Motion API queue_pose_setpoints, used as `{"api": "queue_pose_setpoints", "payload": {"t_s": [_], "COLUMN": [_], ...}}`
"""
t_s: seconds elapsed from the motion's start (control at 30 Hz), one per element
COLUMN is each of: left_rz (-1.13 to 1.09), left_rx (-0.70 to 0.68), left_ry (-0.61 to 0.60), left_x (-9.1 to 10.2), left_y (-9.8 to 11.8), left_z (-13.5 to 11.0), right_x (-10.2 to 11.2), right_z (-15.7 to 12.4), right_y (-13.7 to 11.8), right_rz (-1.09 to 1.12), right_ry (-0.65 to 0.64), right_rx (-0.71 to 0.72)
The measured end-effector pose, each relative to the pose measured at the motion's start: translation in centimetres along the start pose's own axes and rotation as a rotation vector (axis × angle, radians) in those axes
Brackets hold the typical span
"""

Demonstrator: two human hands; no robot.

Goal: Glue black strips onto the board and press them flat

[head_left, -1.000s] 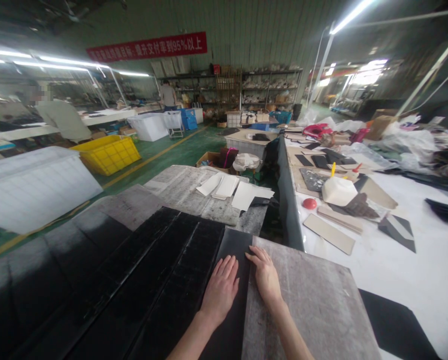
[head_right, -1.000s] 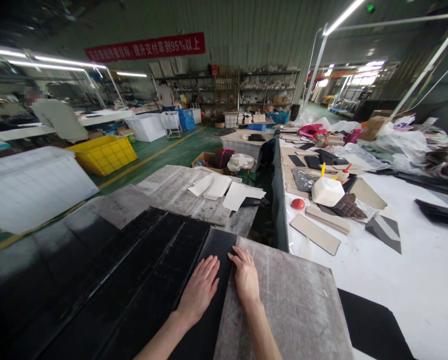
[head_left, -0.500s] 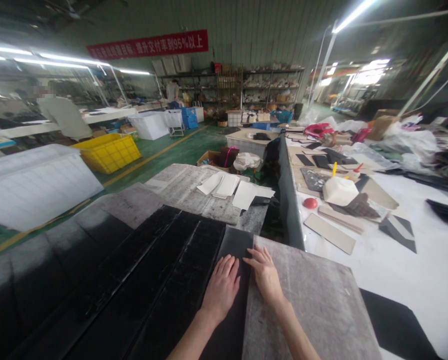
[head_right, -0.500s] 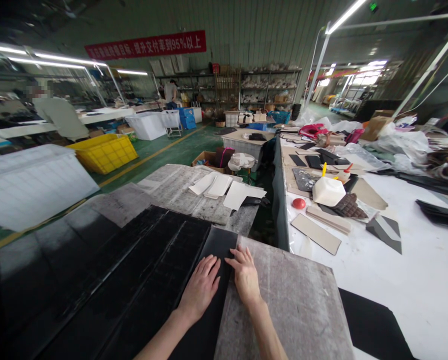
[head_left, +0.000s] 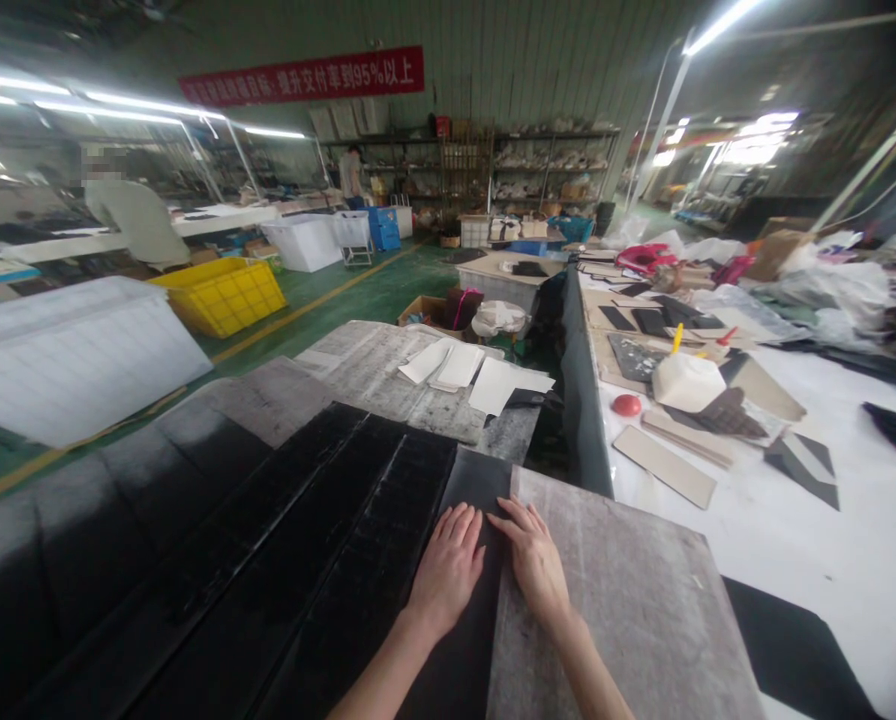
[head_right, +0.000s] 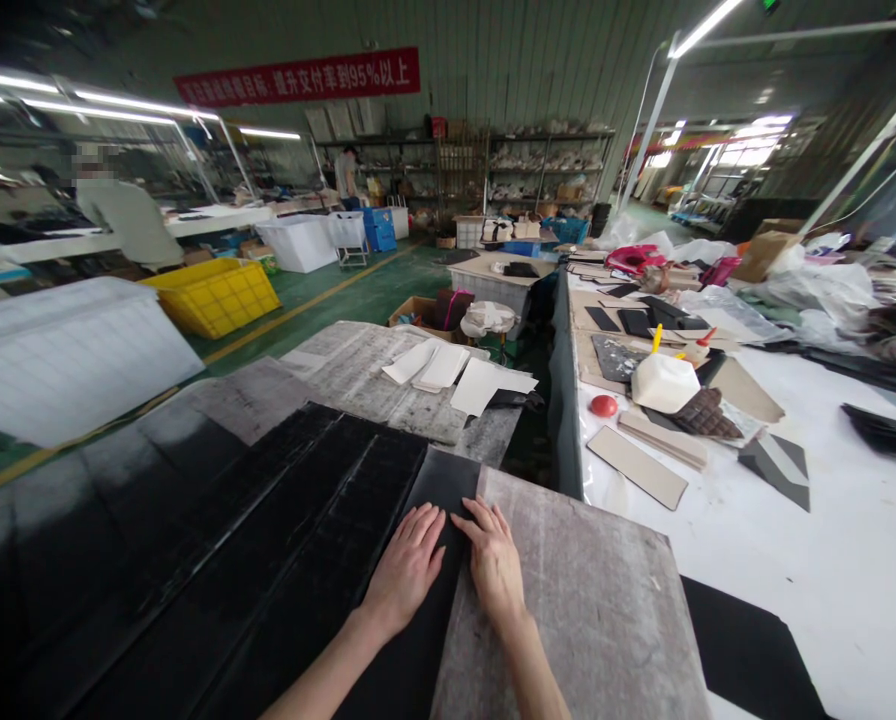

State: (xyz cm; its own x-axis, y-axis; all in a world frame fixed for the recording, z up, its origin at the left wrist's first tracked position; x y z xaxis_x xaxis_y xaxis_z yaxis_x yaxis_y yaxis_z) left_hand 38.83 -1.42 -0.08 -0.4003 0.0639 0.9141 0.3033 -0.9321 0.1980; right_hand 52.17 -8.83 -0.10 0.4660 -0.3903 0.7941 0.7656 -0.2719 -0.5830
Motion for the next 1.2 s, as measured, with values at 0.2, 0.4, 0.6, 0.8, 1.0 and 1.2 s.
{"api": "queue_pose_setpoints", "payload": {"t_s": [0.2, 0.4, 0.6, 0.8, 1.0, 1.2], "left_rz": [0.021, 0.044, 0.052, 0.053, 0.041, 0.039], "left_rx": [0.006, 0.034, 0.042, 0.039, 0.029, 0.049], "left_ry": [-0.008, -0.015, -0.018, -0.016, -0.014, 0.014], "left_x": [0.2, -0.2, -0.3, -0.2, -0.1, 0.0], "left_y": [0.4, 0.7, 1.0, 1.2, 1.2, 1.4], "left_z": [-0.1, -0.6, -1.1, -1.4, -1.7, -2.0], "right_x": [0.1, 0.3, 0.5, 0.1, 0.2, -0.1], "right_z": [0.2, 0.2, 0.1, 0.1, 0.1, 0.1], "right_y": [-0.2, -0.3, -0.5, -0.3, -0.3, 0.4], "right_rz": [0.006, -0.005, 0.009, -0.020, -0.021, 0.059], "right_ry": [0.027, 0.022, 0.036, 0.017, 0.012, 0.031], "right_rx": [0.000, -0.010, 0.007, 0.002, -0.003, 0.003]}}
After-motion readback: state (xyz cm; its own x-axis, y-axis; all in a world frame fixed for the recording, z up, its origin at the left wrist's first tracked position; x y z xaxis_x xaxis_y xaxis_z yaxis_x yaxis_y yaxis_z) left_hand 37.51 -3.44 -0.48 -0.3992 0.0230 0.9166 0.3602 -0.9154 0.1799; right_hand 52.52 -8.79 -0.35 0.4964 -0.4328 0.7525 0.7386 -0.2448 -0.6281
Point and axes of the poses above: each hand's wrist, its own z-axis towards the middle knuckle, its own x-axis out of the back of the hand, y = z × x, the point moved 5 cm from there along z, towards the middle knuckle, and after that the axes turned 7 degrees about -x, right-handed, at the moved point
